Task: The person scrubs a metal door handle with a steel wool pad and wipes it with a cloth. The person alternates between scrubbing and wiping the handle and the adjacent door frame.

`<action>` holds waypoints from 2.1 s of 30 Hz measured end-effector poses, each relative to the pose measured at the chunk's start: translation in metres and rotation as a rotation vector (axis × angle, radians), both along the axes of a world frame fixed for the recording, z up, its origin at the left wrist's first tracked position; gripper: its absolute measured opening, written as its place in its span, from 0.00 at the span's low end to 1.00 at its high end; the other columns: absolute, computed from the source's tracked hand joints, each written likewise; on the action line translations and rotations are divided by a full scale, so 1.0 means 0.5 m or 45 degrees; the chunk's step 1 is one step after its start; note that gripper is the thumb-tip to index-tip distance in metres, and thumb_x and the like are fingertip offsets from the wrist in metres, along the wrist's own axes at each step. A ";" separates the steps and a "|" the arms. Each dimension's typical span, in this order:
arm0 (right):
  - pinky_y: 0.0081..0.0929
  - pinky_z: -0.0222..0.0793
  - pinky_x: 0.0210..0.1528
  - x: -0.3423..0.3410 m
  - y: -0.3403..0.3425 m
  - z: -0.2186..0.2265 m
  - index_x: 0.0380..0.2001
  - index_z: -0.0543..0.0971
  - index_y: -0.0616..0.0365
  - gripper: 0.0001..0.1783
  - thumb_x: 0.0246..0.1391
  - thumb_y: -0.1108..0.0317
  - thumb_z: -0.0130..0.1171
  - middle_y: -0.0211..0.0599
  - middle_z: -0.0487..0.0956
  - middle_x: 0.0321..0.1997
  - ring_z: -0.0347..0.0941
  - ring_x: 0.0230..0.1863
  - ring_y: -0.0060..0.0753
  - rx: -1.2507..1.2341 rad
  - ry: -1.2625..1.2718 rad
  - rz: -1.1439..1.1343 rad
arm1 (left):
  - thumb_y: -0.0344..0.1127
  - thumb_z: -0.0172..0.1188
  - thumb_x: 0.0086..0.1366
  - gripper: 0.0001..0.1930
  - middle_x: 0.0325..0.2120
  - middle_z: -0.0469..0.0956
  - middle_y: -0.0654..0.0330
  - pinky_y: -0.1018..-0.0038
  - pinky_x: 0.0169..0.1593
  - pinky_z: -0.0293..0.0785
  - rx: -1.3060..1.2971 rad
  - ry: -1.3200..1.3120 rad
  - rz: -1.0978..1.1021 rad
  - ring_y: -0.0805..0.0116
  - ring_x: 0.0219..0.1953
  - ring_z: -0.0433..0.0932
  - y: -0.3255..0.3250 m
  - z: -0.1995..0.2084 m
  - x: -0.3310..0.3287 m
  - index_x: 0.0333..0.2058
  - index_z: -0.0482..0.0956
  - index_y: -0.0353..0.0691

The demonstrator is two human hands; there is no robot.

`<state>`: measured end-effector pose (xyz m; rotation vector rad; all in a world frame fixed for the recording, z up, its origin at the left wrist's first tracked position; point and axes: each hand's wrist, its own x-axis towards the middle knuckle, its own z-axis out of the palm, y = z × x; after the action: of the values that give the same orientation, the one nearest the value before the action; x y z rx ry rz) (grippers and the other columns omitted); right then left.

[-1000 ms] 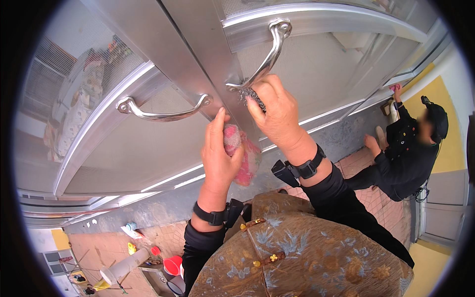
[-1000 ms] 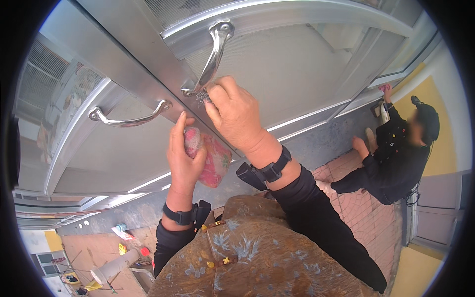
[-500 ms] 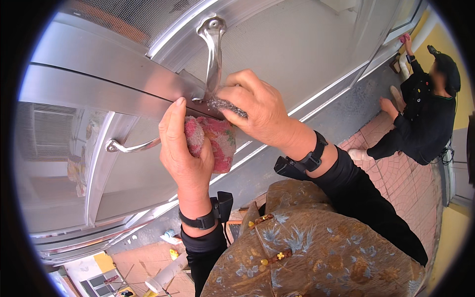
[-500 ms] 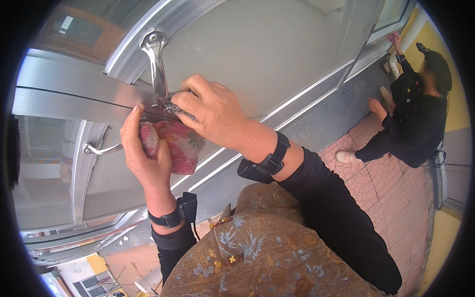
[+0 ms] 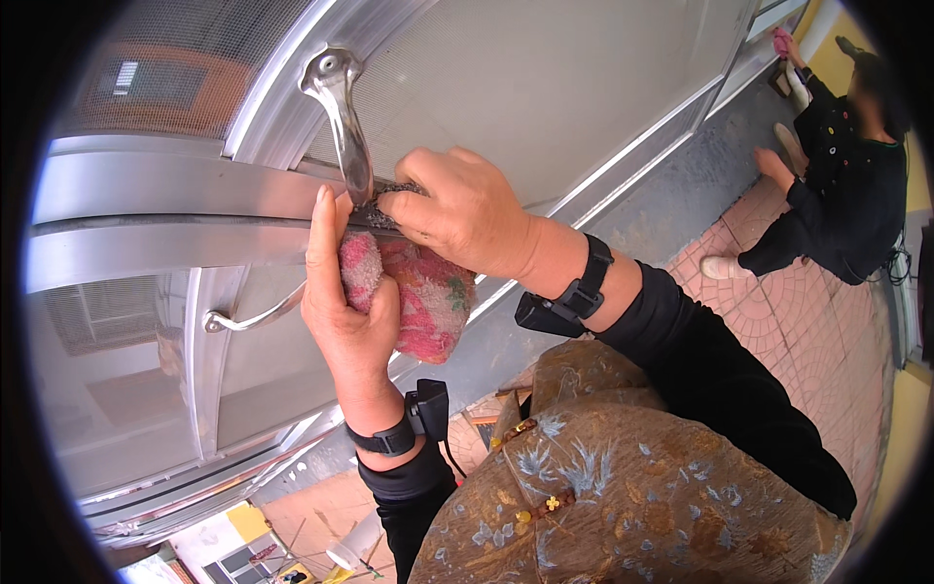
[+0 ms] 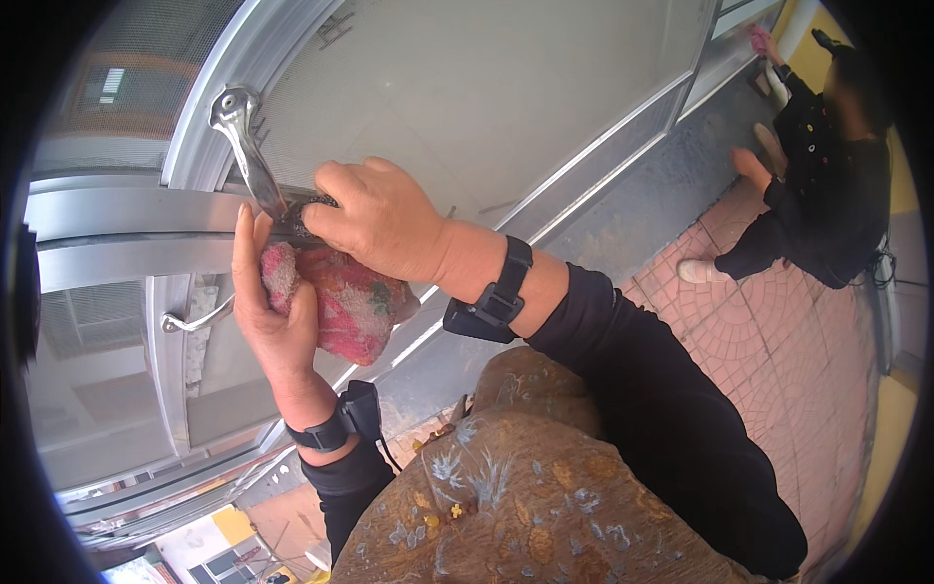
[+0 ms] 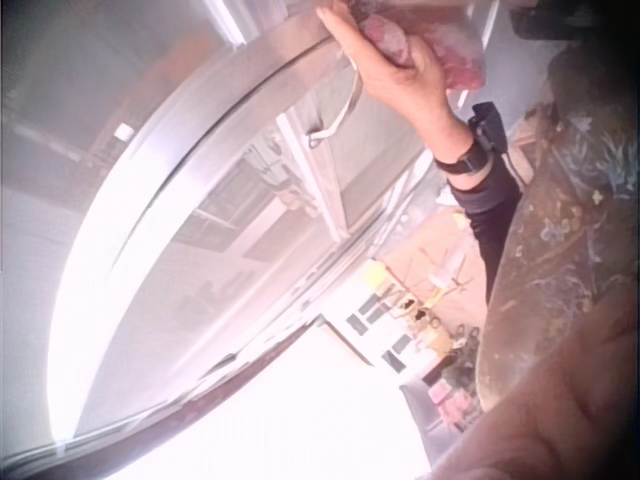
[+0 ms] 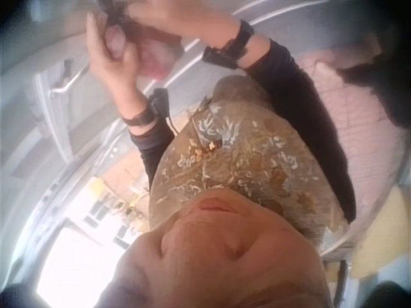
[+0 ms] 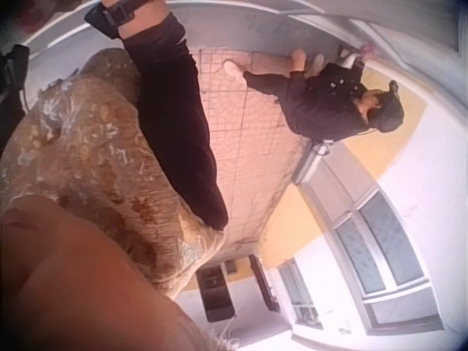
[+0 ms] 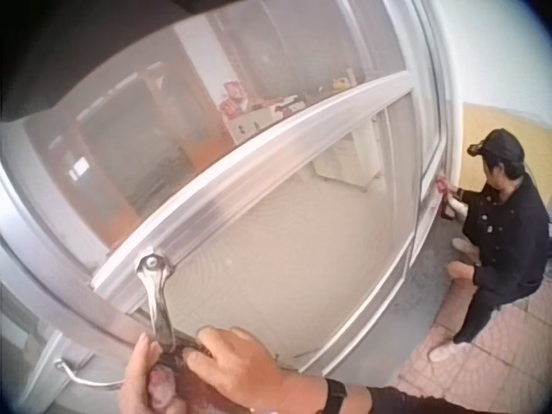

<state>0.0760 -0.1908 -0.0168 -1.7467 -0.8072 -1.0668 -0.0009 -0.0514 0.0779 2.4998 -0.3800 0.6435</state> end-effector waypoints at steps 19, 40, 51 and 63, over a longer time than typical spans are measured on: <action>0.35 0.68 0.31 -0.032 -0.031 -0.034 0.30 0.76 0.51 0.10 0.44 0.69 0.66 0.32 0.69 0.31 0.73 0.30 0.36 0.043 0.169 0.001 | 0.14 0.48 0.46 0.46 0.59 0.76 0.47 0.71 0.60 0.70 -0.049 0.031 -0.013 0.59 0.61 0.76 0.001 -0.003 -0.010 0.69 0.64 0.40; 0.36 0.68 0.27 -0.003 0.001 0.030 0.25 0.71 0.54 0.08 0.46 0.70 0.62 0.34 0.68 0.30 0.72 0.26 0.38 0.160 0.079 0.093 | 0.16 0.49 0.47 0.45 0.63 0.71 0.44 0.71 0.63 0.65 -0.076 -0.023 0.094 0.57 0.65 0.70 -0.018 -0.032 -0.023 0.71 0.59 0.36; 0.37 0.69 0.29 -0.002 0.012 0.026 0.31 0.76 0.54 0.08 0.48 0.70 0.65 0.35 0.70 0.32 0.74 0.29 0.40 0.346 0.212 0.217 | 0.15 0.50 0.48 0.47 0.61 0.73 0.45 0.73 0.62 0.65 -0.163 -0.077 0.088 0.62 0.59 0.73 -0.007 -0.040 -0.016 0.72 0.57 0.38; 0.38 0.71 0.32 -0.008 -0.041 -0.022 0.36 0.78 0.54 0.12 0.47 0.71 0.67 0.34 0.74 0.36 0.75 0.32 0.44 0.163 0.359 0.241 | 0.15 0.50 0.47 0.45 0.60 0.73 0.45 0.68 0.64 0.64 -0.165 -0.127 0.203 0.57 0.62 0.72 -0.030 -0.041 -0.020 0.70 0.60 0.38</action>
<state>0.0718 -0.2111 -0.0278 -1.6303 -0.6948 -0.7110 -0.0107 -0.0662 0.0572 2.3964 -0.1696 0.8311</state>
